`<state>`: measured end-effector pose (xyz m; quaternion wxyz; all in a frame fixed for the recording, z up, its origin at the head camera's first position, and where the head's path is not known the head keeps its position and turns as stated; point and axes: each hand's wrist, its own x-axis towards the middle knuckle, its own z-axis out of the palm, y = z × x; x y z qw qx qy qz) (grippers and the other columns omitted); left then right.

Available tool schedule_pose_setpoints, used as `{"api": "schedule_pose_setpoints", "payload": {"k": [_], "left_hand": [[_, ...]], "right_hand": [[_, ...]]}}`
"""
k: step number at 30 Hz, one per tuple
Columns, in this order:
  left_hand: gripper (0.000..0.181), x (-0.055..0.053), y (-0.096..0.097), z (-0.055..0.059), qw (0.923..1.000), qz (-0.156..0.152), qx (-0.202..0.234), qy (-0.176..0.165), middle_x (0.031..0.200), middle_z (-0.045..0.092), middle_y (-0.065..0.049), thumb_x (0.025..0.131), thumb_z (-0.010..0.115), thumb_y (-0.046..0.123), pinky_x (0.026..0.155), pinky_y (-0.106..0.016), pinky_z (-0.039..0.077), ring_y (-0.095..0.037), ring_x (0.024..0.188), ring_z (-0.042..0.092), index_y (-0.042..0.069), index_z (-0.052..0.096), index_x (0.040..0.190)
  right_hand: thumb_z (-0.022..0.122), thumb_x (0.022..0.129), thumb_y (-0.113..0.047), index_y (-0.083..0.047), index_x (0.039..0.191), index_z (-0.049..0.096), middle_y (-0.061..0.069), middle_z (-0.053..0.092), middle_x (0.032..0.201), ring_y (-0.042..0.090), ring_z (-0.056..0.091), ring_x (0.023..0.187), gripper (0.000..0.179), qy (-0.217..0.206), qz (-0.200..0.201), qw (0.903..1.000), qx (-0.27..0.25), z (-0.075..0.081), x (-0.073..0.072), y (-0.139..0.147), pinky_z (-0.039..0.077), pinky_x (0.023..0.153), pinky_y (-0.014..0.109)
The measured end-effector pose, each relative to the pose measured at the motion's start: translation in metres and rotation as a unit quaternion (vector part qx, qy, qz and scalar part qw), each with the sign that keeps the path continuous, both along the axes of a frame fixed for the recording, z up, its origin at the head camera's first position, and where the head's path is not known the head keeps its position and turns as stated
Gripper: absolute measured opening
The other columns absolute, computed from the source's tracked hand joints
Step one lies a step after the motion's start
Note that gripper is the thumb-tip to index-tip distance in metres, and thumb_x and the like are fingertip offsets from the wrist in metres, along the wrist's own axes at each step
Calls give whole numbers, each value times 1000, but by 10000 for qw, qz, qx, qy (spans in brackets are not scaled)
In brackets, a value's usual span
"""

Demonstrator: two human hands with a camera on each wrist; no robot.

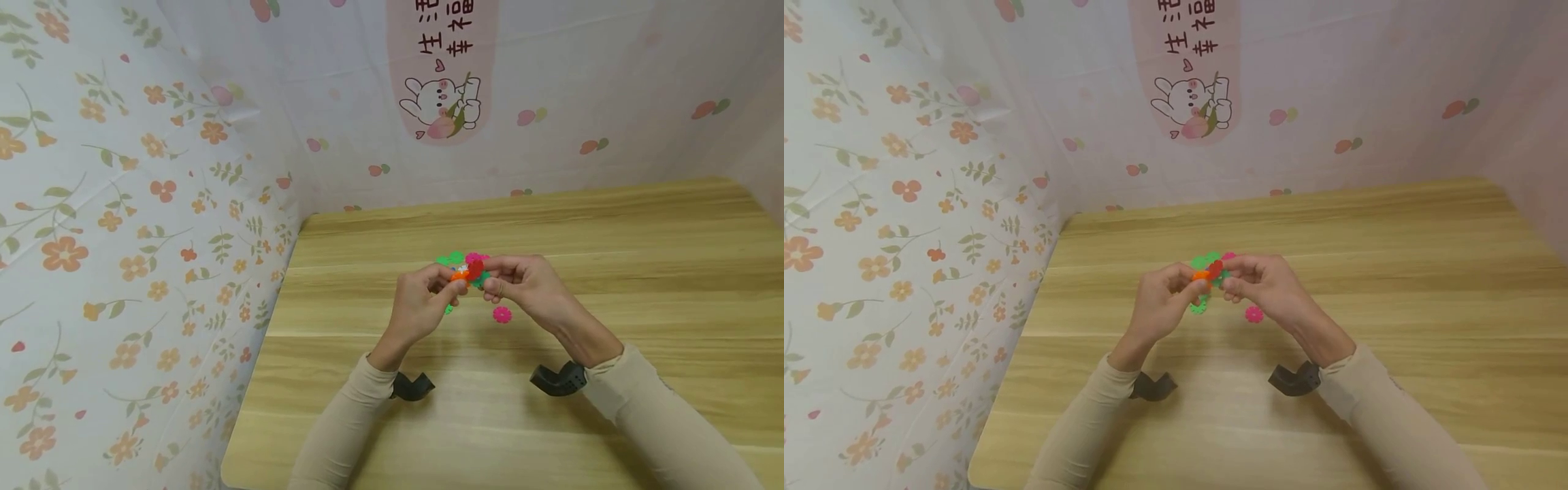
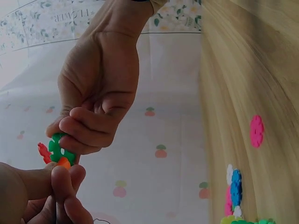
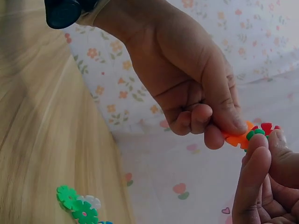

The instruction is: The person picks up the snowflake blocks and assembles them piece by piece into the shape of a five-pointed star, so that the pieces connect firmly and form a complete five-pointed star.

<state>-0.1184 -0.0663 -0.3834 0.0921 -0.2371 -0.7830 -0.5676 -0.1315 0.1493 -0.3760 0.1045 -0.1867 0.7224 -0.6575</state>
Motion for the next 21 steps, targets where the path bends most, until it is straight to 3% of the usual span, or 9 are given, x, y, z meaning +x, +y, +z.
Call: {"api": "schedule_pose_setpoints", "payload": {"k": [6, 12, 18, 21], "left_hand": [[8, -1, 3, -2, 9995, -13, -305, 114, 73, 71, -3, 90, 74, 6, 42, -22, 42, -7, 56, 61, 2, 69, 85], [11, 1, 7, -13, 9992, 43, -405, 19, 68, 69, -1, 89, 76, 9, 40, -21, 36, -12, 54, 62, 3, 69, 83], [10, 2, 12, -22, 9989, -147, -408, -158, 75, 73, -1, 90, 75, 14, 43, -22, 40, -6, 57, 64, 5, 71, 88], [10, -1, 16, -26, 9979, -271, -352, -467, 79, 73, 2, 94, 72, 17, 48, -23, 46, -9, 60, 66, 7, 71, 92]], "right_hand": [[68, 93, -6, 12, 115, 64, 9, 71, 83, 22, 68, 71, 29, 203, 105, 9989, 411, -1, -2, 6, 56, 64, 27], [70, 92, -6, 10, 113, 67, 15, 71, 83, 21, 69, 72, 27, 52, 255, 9984, 509, -9, 0, 10, 57, 65, 28], [70, 94, -12, 5, 127, 62, 17, 69, 93, 28, 69, 79, 38, -163, 607, 9952, 754, -9, -1, 26, 58, 72, 35], [68, 96, -14, -2, 139, 54, 17, 69, 95, 30, 68, 81, 47, -159, 657, 9939, 876, -8, -7, 42, 58, 73, 37]]}}
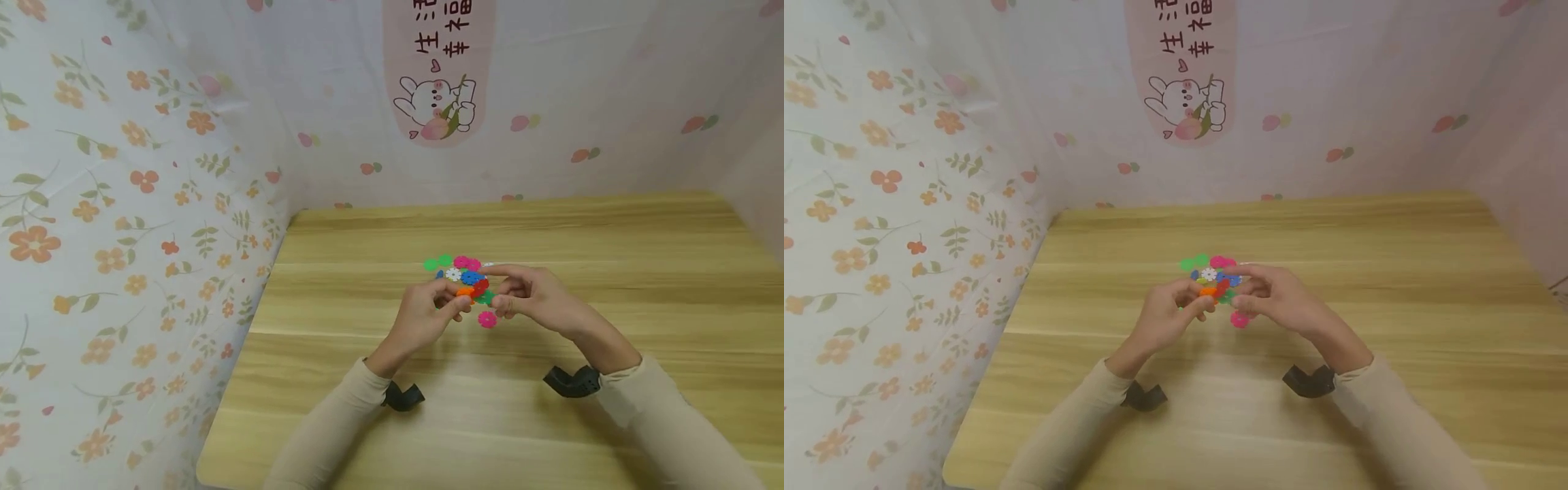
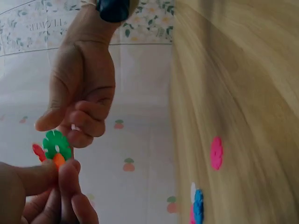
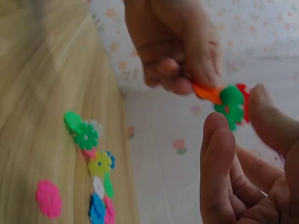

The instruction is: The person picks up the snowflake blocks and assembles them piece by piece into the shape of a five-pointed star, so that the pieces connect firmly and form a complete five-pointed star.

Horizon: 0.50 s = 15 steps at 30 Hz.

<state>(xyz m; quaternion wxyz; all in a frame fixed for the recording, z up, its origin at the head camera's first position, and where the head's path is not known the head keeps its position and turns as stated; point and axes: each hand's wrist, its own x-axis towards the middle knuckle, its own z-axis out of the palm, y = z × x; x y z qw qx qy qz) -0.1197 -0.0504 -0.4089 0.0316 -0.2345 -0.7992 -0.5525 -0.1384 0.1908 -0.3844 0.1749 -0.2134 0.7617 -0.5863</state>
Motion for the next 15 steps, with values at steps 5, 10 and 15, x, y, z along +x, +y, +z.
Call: {"api": "schedule_pose_setpoints", "payload": {"k": [5, 10, 15], "left_hand": [[9, -5, -4, -11, 9941, -54, 40, -1080, 80, 73, -1, 98, 66, 14, 54, -25, 51, -27, 69, 70, 8, 70, 93], [7, -7, -9, -27, 9828, 24, -75, -1846, 84, 74, -9, 97, 63, 7, 56, -27, 53, -33, 75, 70, 3, 66, 103], [16, -7, -8, -45, 9733, 343, -269, -2255, 79, 74, -7, 97, 64, 6, 49, -21, 35, -27, 68, 69, 9, 55, 109]], "right_hand": [[62, 101, -18, -5, 146, 46, 6, 72, 93, 25, 67, 78, 49, 154, -573, 9981, 179, -5, -15, 17, 58, 70, 36], [61, 101, -30, -7, 145, 48, 4, 71, 94, 22, 65, 74, 51, 145, -1023, 9930, 580, -15, -33, 19, 58, 69, 36], [61, 100, -34, -10, 145, 49, 10, 69, 96, 25, 62, 70, 52, -77, -1189, 9903, 716, -33, -50, 15, 58, 66, 35]]}}
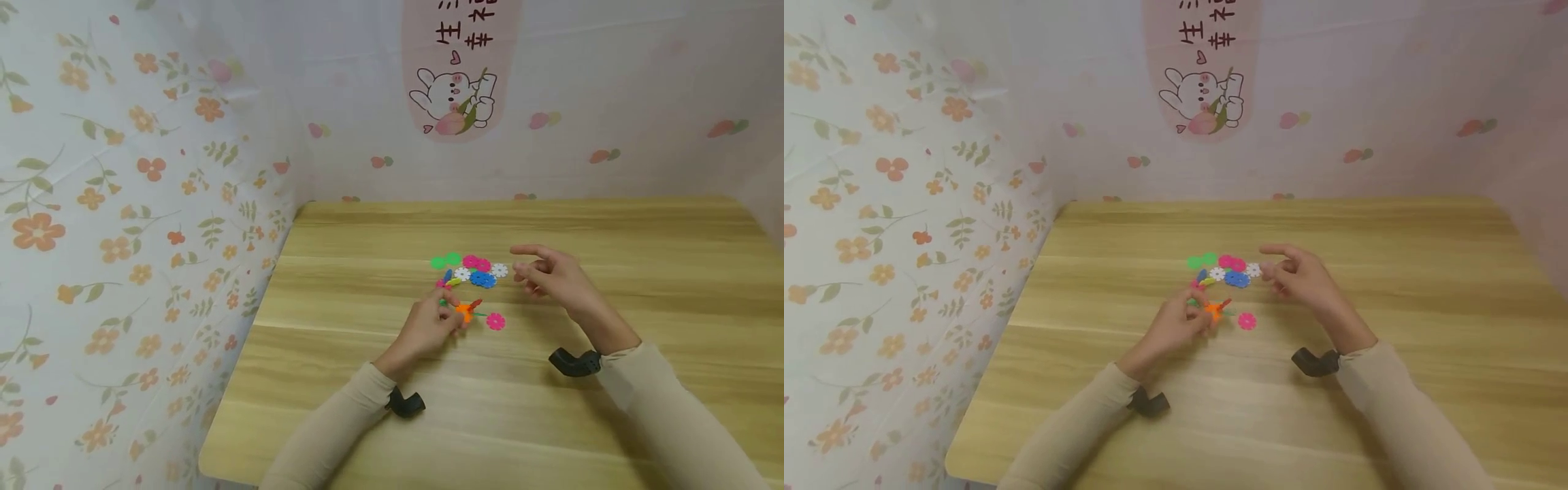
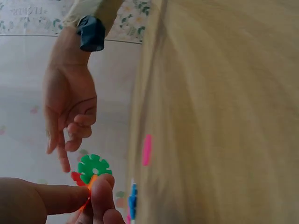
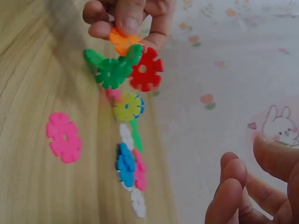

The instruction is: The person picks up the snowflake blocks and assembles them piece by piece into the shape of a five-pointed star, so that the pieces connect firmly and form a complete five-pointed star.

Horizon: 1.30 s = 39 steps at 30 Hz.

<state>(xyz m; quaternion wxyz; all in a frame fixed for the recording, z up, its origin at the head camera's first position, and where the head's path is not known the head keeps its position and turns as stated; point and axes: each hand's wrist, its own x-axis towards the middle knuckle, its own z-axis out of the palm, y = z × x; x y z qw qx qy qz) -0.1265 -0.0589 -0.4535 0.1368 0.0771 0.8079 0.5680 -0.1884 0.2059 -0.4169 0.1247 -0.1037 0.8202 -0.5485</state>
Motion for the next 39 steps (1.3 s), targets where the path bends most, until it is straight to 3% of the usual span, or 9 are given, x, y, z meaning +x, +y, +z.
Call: {"api": "schedule_pose_setpoints", "payload": {"k": [6, 12, 15, 24, 32, 39], "left_hand": [[19, 0, 4, -13, 9993, 53, -305, -221, 72, 72, -2, 96, 65, 4, 44, -20, 36, -22, 56, 67, 10, 51, 108], [16, -4, 11, -14, 9988, 103, -476, -55, 68, 70, -4, 96, 64, 2, 42, -20, 40, -20, 48, 62, 7, 52, 105], [16, -5, 13, -11, 9982, 114, -585, 33, 67, 70, -3, 95, 64, 2, 42, -20, 41, -20, 47, 62, 8, 52, 104], [18, -3, 7, -7, 9977, 246, -614, 136, 66, 69, -2, 97, 65, 7, 43, -20, 41, -18, 47, 61, 7, 51, 107], [11, 8, -14, 6, 9979, 257, -388, 448, 73, 72, -6, 100, 63, 16, 45, -22, 40, -28, 57, 67, 16, 52, 99], [7, 7, -26, 23, 9942, 423, -453, 874, 72, 71, -2, 101, 63, 18, 46, -25, 45, -26, 54, 65, 18, 55, 99]], "right_hand": [[62, 100, -32, -10, 144, 49, 17, 63, 86, 18, 50, 57, 50, -258, 69, 9996, 109, -22, -14, -14, 47, 51, 31], [68, 97, -29, -11, 139, 55, 9, 49, 73, 16, 43, 48, 49, -458, -103, 9968, 653, -40, -25, -21, 43, 46, 30], [71, 95, -27, -14, 137, 58, 8, 48, 71, 17, 44, 46, 46, -451, -120, 9954, 833, -48, -29, -24, 42, 43, 29], [76, 91, -29, -12, 132, 61, 4, 49, 66, 16, 46, 47, 47, -24, 170, 9894, 1445, -48, -34, -44, 39, 43, 27], [77, 89, -32, -12, 130, 62, 2, 49, 65, 17, 46, 50, 48, 214, 242, 9775, 2085, -61, -28, -48, 34, 47, 26], [78, 88, -29, -9, 126, 64, 3, 49, 65, 18, 43, 54, 45, 662, 158, 9709, 2296, -59, -32, -55, 33, 51, 30]]}}
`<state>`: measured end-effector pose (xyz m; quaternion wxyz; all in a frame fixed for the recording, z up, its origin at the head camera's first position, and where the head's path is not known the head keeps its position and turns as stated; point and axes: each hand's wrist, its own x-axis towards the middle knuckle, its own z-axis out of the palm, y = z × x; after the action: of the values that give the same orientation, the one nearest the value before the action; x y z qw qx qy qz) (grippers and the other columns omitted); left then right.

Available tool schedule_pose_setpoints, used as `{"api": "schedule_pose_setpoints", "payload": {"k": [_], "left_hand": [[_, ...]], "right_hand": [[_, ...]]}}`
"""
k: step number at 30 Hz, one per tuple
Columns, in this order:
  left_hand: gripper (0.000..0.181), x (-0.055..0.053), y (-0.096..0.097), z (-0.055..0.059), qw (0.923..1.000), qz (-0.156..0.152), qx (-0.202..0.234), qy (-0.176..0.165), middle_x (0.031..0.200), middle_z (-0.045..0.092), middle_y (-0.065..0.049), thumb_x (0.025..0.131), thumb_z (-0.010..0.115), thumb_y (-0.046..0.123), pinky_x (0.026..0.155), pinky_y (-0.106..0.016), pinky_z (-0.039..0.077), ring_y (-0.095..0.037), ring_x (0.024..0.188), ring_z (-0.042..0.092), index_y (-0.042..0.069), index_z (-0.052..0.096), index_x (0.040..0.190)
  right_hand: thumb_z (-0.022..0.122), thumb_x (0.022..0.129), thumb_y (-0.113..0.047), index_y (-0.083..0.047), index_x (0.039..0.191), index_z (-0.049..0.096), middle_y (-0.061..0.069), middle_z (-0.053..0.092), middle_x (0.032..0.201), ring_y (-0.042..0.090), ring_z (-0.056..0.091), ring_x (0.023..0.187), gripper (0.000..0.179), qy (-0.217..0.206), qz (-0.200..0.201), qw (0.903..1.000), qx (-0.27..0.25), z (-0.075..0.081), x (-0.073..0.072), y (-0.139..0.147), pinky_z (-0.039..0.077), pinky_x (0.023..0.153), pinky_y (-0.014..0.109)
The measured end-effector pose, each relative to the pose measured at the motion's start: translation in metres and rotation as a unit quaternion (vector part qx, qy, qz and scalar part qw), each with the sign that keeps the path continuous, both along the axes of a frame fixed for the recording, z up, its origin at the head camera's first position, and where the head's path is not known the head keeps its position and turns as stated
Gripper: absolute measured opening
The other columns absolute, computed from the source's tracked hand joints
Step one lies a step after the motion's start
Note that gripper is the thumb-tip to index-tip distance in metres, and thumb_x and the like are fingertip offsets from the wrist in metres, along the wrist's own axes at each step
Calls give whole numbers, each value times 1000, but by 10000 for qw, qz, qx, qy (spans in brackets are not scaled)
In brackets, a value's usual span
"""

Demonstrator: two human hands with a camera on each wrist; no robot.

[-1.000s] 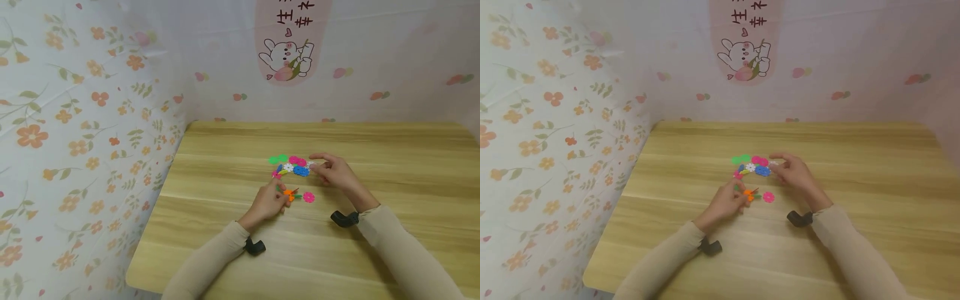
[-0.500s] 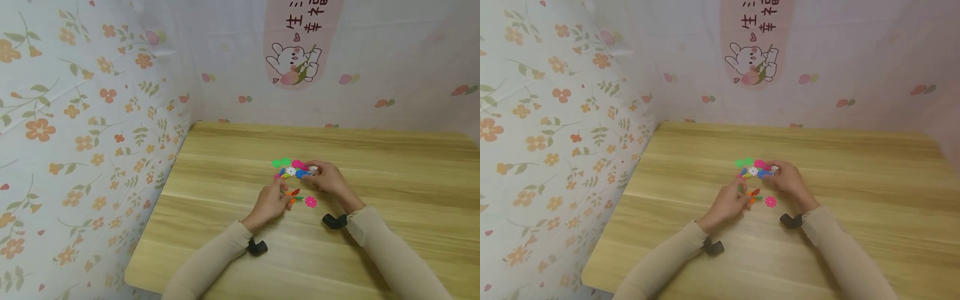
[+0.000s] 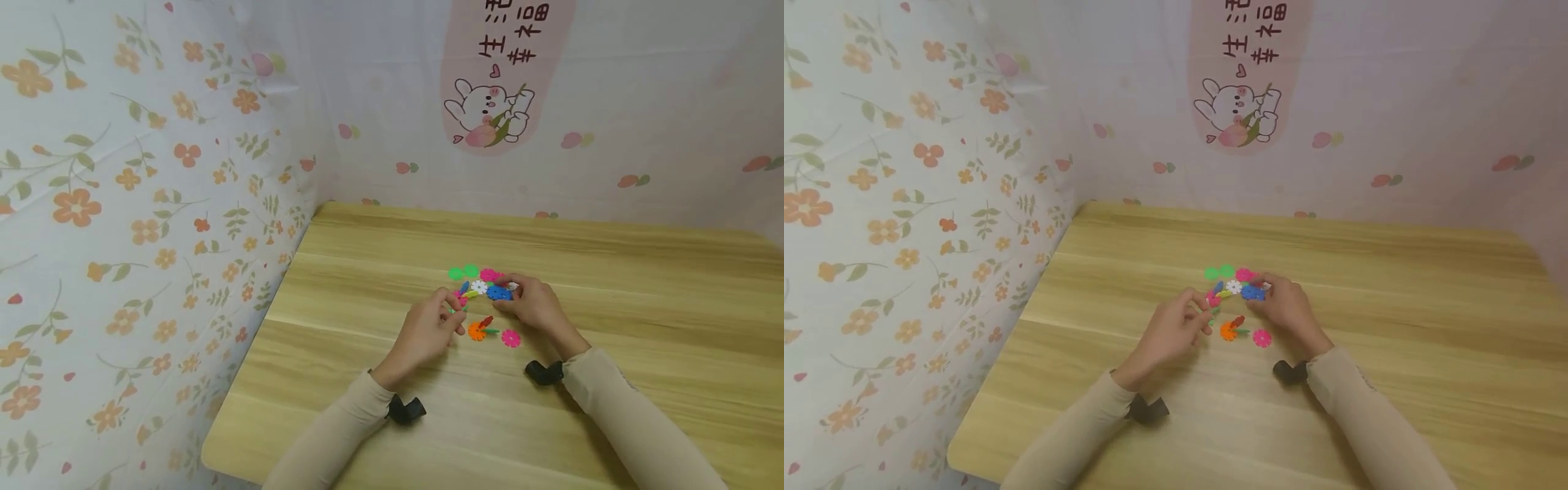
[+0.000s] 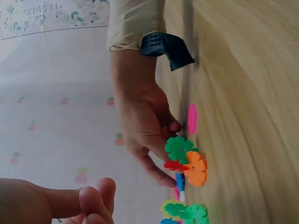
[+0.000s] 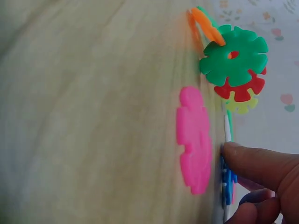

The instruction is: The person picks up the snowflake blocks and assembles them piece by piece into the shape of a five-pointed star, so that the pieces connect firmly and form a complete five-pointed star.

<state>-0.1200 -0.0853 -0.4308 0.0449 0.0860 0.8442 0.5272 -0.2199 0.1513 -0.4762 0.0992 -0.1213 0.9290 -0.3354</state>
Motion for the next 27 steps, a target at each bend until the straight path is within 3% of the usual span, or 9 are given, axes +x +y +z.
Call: {"api": "schedule_pose_setpoints", "payload": {"k": [7, 15, 20, 27], "left_hand": [[8, 1, 4, 7, 9997, -192, -14, 128, 69, 69, 3, 100, 63, 16, 47, -25, 47, -30, 58, 66, 16, 55, 98], [8, 1, 9, 8, 9998, -182, -31, 115, 67, 67, 9, 100, 63, 14, 46, -25, 46, -31, 58, 67, 16, 55, 99], [6, -2, 9, 9, 9996, -239, 10, 142, 70, 67, 8, 101, 62, 17, 48, -26, 49, -32, 62, 67, 16, 56, 100], [5, -5, 11, 8, 9993, -276, 201, 172, 79, 72, -6, 102, 61, 19, 48, -28, 49, -32, 62, 67, 14, 60, 103]], "right_hand": [[78, 87, -22, -7, 120, 67, 3, 47, 65, 19, 42, 55, 38, 171, -10, 9999, 21, 0, 2, 2, 33, 52, 31], [76, 86, -21, -2, 115, 67, 2, 46, 65, 17, 42, 55, 36, 290, -42, 9996, -31, -3, 1, 1, 32, 52, 29], [77, 87, -24, -2, 112, 68, 2, 47, 65, 18, 43, 56, 35, 384, -148, 9990, -148, 5, 12, 3, 33, 52, 30], [80, 86, -16, -7, 108, 68, -1, 46, 64, 14, 40, 53, 27, 927, 98, 9942, -540, 30, 37, 2, 33, 52, 27]]}}
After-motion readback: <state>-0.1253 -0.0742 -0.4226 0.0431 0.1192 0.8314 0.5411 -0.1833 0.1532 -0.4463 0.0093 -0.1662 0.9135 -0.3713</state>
